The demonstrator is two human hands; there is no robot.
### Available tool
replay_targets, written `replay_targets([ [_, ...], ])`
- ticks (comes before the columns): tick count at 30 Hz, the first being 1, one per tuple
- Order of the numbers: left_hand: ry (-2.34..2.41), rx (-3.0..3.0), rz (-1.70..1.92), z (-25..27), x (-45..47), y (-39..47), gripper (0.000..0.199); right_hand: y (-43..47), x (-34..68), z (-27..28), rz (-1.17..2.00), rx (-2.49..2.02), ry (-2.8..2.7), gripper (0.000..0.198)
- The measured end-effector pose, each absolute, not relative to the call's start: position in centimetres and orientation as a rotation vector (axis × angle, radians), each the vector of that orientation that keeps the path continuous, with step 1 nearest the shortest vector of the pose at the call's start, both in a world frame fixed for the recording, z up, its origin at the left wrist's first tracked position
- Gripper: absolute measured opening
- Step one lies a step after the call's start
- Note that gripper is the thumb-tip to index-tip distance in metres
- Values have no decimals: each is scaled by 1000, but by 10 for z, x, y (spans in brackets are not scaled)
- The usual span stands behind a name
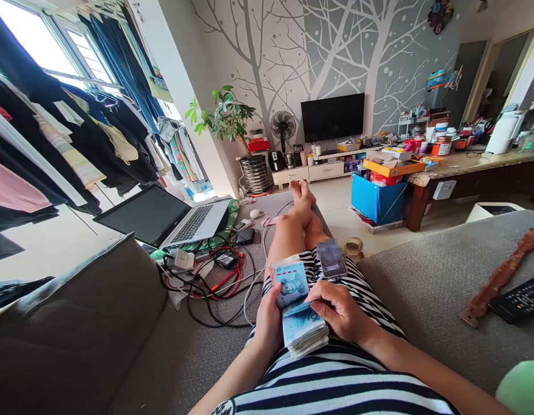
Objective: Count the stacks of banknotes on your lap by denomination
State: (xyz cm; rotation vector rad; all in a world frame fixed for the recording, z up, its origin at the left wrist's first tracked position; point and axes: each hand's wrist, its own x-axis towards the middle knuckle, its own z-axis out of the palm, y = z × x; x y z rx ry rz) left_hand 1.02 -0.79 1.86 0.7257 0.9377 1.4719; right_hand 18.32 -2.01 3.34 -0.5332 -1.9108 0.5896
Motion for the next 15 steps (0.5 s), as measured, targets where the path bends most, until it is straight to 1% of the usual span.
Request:
replay_targets([
  [4, 932, 731, 1464, 20, 11, -8, 26, -21, 184, 38, 647, -446, -1953, 24],
  [9, 898, 751, 1469, 22, 12, -9, 28, -23, 186, 40, 685, -439, -1978, 24],
  [15, 860, 858, 1561, 23, 13, -8, 20, -23, 186, 39, 678, -438, -1991, 25],
])
